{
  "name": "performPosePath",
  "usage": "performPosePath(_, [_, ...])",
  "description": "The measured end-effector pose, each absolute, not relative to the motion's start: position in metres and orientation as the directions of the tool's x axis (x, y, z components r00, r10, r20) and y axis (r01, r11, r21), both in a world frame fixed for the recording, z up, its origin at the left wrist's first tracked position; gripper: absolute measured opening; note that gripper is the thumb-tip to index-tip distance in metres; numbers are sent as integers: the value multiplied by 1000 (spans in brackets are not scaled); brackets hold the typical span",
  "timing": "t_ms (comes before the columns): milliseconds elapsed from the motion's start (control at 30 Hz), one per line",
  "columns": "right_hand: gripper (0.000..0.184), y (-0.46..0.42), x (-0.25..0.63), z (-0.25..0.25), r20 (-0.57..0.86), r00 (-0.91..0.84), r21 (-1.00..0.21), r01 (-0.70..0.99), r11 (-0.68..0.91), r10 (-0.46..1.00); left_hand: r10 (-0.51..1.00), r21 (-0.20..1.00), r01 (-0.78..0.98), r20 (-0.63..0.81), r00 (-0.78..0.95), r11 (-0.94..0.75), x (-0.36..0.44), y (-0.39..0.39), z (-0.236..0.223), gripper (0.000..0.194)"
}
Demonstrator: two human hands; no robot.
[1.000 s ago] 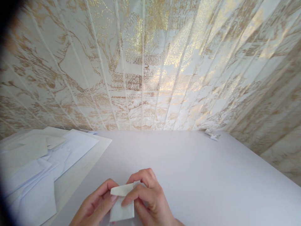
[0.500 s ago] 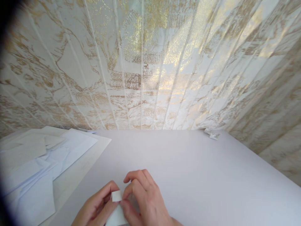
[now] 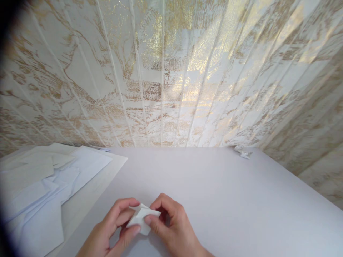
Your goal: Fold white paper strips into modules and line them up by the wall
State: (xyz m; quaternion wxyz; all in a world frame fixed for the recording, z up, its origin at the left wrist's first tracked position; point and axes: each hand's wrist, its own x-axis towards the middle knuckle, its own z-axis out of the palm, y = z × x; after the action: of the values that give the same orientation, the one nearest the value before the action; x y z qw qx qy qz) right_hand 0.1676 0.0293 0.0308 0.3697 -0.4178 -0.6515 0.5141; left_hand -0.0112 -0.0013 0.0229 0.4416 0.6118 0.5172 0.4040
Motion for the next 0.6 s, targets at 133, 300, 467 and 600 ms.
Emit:
performPosePath(133, [26, 34, 171, 33, 170, -345, -959, 158, 236, 923, 968, 890, 412, 106, 227, -194, -24, 7, 29, 16])
performPosePath(300, [25, 42, 183, 35, 439, -521, -688, 329, 647, 732, 805, 617, 521, 397, 441, -590, -38, 16, 22, 28])
performPosePath(467, [41, 41, 187, 33, 338, -612, -596, 448, 666, 715, 750, 413, 627, 352, 560, -661, -39, 15, 14, 21])
performPosePath(600, [54, 35, 185, 35, 313, -621, -601, 457, 656, 719, 741, 307, 677, 351, 573, -669, -36, 9, 15, 25])
